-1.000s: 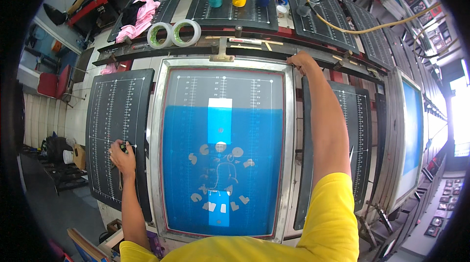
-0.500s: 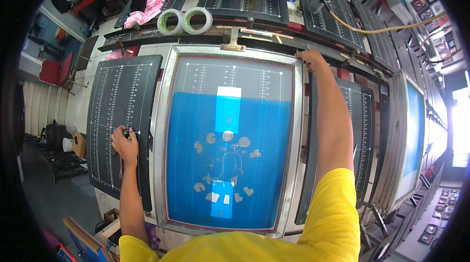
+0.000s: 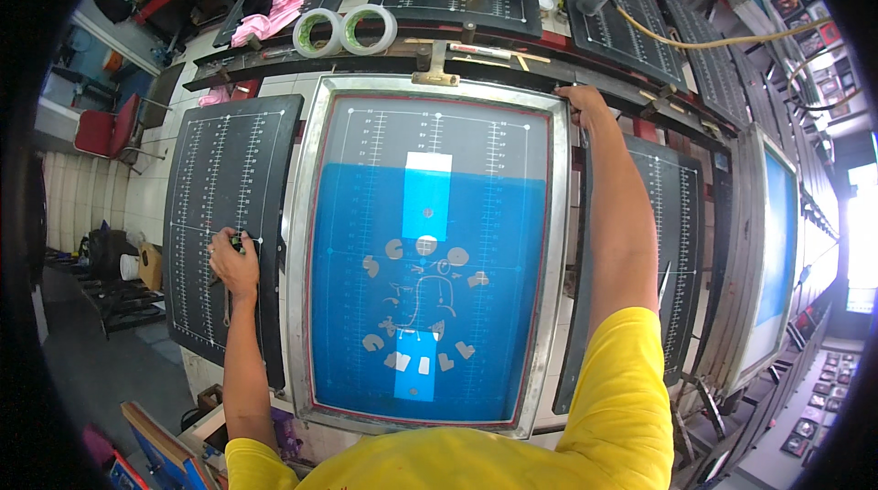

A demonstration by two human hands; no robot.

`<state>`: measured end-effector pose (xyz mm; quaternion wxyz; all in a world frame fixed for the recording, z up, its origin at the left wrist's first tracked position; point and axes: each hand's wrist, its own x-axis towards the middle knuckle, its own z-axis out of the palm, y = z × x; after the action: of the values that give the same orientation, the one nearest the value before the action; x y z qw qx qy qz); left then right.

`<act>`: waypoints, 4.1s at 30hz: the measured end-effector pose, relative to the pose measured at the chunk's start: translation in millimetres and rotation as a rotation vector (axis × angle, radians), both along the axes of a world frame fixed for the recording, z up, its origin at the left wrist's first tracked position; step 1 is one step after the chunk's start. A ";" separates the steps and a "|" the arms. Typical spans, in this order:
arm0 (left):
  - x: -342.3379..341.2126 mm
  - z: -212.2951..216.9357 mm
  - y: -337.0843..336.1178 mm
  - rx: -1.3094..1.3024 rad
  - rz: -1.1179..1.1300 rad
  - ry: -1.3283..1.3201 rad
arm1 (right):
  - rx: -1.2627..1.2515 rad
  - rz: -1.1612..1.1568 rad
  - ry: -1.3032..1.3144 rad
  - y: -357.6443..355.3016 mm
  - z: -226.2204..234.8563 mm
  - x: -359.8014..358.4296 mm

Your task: The person aligns a screen-printing frame on a flatbed industrial press by turning adjustment knobs and checking the position of the screen over the substrate.

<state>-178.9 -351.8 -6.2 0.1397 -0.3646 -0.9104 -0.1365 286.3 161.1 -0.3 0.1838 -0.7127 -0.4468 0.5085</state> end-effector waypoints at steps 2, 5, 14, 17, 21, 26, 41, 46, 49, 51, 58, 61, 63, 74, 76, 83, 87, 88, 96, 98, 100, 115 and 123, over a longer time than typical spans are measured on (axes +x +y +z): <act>0.8 -0.1 0.1 0.006 -0.006 0.004 | -0.011 -0.022 0.025 -2.1 -2.3 0.6; 1.4 -1.8 2.1 0.021 -0.011 0.012 | -0.021 -0.040 0.059 0.0 -4.4 2.5; -4.0 -8.0 -3.6 -0.002 -0.015 0.015 | 0.213 -0.031 -0.098 -13.3 -3.6 21.2; -7.3 -6.0 -4.7 -0.003 -0.002 0.059 | 0.496 0.068 -0.164 -47.6 -0.3 40.0; -0.2 -7.5 3.7 -0.018 -0.005 0.033 | 0.586 0.114 -0.365 -126.5 13.0 88.0; -6.1 -2.1 -7.2 -0.006 0.027 0.045 | 0.596 0.125 -0.302 -226.5 0.9 127.4; -22.5 -13.4 -24.1 0.321 -0.246 -0.097 | 0.594 0.121 -0.575 -423.8 21.8 145.3; -27.6 -2.2 -36.6 0.612 -0.192 -0.280 | 0.855 0.268 -0.894 -430.3 -5.6 195.4; -2.0 9.7 -60.6 0.489 -0.293 0.006 | 0.903 0.294 -0.939 -431.6 -7.0 202.5; 27.7 10.4 -84.0 0.613 -0.277 -0.440 | 0.947 0.297 -0.966 -433.4 -0.8 198.2; 110.8 10.0 -160.6 0.352 -0.389 -0.782 | 0.704 0.157 -0.326 -486.7 17.9 158.1; 118.9 -1.9 -174.7 0.303 -0.351 -0.842 | 0.478 0.088 -0.078 -522.0 11.4 126.8; 121.9 2.3 -171.7 0.297 -0.337 -0.887 | 0.451 0.067 -0.165 -537.2 1.0 123.2; 120.2 6.2 -166.9 0.336 -0.298 -1.155 | 0.388 -0.069 -0.115 -523.3 -11.1 113.1; 115.8 2.9 -168.5 0.346 -0.312 -1.198 | 0.403 -0.075 -0.120 -524.3 -5.6 107.3; 117.8 1.8 -168.5 0.360 -0.331 -1.224 | 0.421 -0.113 -0.074 -524.6 -7.7 106.6; 118.0 2.5 -169.0 0.378 -0.341 -1.236 | 0.441 -0.098 -0.069 -523.5 -10.3 108.2; 118.1 2.5 -168.8 0.380 -0.338 -1.234 | 0.450 -0.104 -0.071 -523.3 -10.9 107.9; 119.2 5.4 -169.1 0.389 -0.327 -1.257 | 0.314 -0.073 -0.063 -521.9 -4.6 109.9; 119.9 6.6 -167.3 0.376 -0.327 -1.263 | 0.309 -0.079 -0.056 -520.6 -9.8 113.9; 119.9 7.5 -168.6 0.354 -0.308 -1.268 | 0.402 -0.106 -0.053 -522.8 -7.7 107.4; 116.3 1.2 -168.5 0.357 -0.314 -1.206 | 0.437 -0.129 -0.045 -525.4 -5.4 102.7; 115.7 0.1 -168.5 0.372 -0.303 -1.225 | 0.411 -0.121 -0.038 -526.8 -0.9 100.0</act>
<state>-63.2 -520.3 -6.1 -0.3640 -0.3150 -0.7250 -0.4926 386.3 -365.7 -1.3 0.3469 -0.6953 -0.5007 0.3813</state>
